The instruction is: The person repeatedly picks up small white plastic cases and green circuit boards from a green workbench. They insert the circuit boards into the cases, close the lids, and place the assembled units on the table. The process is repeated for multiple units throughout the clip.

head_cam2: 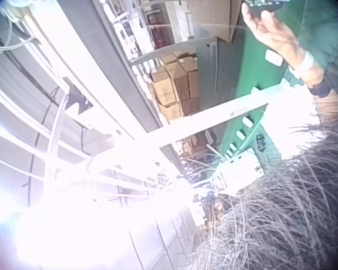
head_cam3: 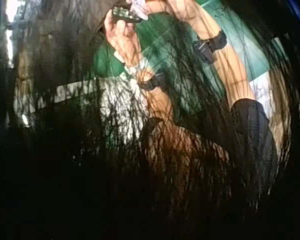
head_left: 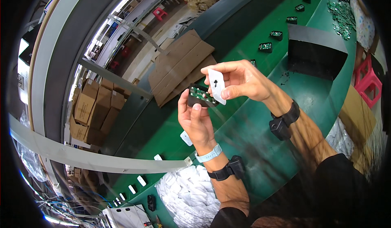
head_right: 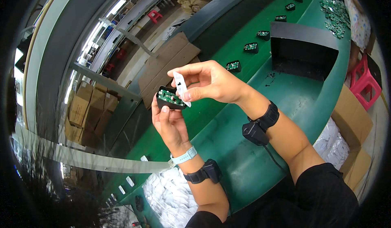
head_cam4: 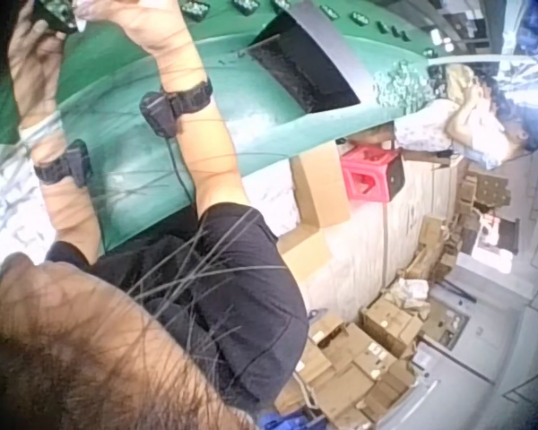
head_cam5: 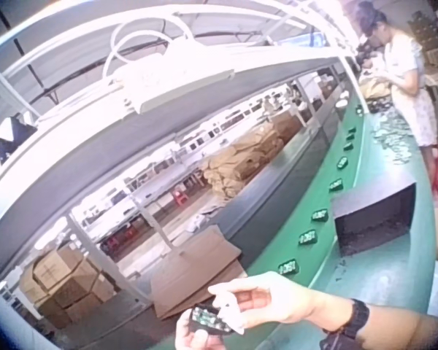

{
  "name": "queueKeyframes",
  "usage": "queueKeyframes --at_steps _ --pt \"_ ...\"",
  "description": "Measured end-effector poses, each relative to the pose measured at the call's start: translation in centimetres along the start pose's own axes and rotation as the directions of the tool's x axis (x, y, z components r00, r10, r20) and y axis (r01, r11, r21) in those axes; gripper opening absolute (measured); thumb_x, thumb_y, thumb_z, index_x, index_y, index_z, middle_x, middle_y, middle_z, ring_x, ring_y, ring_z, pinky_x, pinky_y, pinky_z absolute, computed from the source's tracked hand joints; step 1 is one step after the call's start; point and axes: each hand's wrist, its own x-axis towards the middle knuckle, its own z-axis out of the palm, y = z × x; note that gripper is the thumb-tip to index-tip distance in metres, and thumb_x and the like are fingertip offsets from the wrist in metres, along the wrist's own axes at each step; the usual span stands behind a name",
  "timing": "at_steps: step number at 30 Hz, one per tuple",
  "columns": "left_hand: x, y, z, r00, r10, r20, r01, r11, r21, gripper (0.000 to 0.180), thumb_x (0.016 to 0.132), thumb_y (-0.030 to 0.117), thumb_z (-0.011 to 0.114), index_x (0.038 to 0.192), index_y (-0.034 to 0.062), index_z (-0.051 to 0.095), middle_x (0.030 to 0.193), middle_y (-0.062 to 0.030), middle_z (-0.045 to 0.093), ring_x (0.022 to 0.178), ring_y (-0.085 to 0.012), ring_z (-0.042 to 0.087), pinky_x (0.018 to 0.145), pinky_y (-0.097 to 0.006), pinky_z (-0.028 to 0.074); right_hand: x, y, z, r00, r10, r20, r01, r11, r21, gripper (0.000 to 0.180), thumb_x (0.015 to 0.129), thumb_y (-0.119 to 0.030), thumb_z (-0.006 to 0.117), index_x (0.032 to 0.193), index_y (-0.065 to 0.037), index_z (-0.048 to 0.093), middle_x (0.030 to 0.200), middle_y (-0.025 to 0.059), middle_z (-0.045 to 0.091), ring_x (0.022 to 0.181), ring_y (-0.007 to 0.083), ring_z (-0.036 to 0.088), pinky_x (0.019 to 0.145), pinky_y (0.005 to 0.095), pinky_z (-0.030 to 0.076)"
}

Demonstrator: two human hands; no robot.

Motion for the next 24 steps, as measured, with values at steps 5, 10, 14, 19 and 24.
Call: queueKeyframes --at_steps 5,10,14,19,24 --pt "-0.1 1.8 -0.2 0.999 0.048 -0.024 -0.044 0.988 0.146 0.052 0.087 0.008 0.068 0.134 -0.0055 0.049 0.117 -0.0157 0.063 0.106 -0.025 0.066 0.095 -0.039 0.055 0.4 -0.2 0.5 0.998 0.006 -0.07 -0.014 0.992 -0.127 0.055 0.081 -0.003 0.081 0.131 0.0 0.057 0.113 0.0086 0.065 0.1 0.0151 0.065 0.088 0.0296 0.058" --pt "-0.4 1.8 1.4 0.999 0.043 -0.005 -0.041 0.969 0.244 0.049 0.085 -0.001 0.07 0.131 -0.0076 0.054 0.117 -0.0156 0.064 0.106 -0.0223 0.065 0.096 -0.036 0.053 0.1 -0.5 0.9 0.997 0.05 -0.059 -0.062 0.976 -0.209 0.055 0.076 -0.004 0.084 0.126 -0.001 0.061 0.109 0.0079 0.066 0.096 0.0143 0.065 0.087 0.0294 0.057" --pt "-0.4 2.0 1.4 0.999 0.044 0.005 -0.044 0.962 0.268 0.048 0.086 -0.001 0.07 0.131 -0.008 0.055 0.118 -0.0167 0.064 0.107 -0.0236 0.065 0.097 -0.036 0.052 0.2 -0.8 1.5 0.996 0.056 -0.066 -0.073 0.954 -0.289 0.055 0.074 -0.004 0.086 0.125 -0.001 0.063 0.11 0.0075 0.066 0.096 0.0153 0.065 0.087 0.0306 0.057" --pt "-0.4 1.8 1.5 0.999 0.035 0.019 -0.039 0.96 0.277 0.049 0.087 -0.002 0.068 0.133 -0.0086 0.054 0.119 -0.0175 0.065 0.108 -0.024 0.064 0.099 -0.036 0.051 -0.1 -1.6 1.5 0.996 0.062 -0.071 -0.082 0.94 -0.33 0.054 0.074 -0.002 0.085 0.124 -0.001 0.065 0.11 0.0071 0.067 0.096 0.0165 0.065 0.086 0.0319 0.058" --pt "-0.4 1.7 1.3 1.0 0.027 0.011 -0.029 0.957 0.288 0.049 0.086 -0.001 0.073 0.131 -0.0098 0.057 0.12 -0.0105 0.062 0.113 -0.0206 0.06 0.101 -0.035 0.047 -0.1 -1.4 1.5 0.994 0.061 -0.089 -0.088 0.936 -0.341 0.054 0.073 -0.001 0.084 0.124 -0.001 0.066 0.11 0.0078 0.068 0.096 0.0175 0.066 0.085 0.033 0.059"
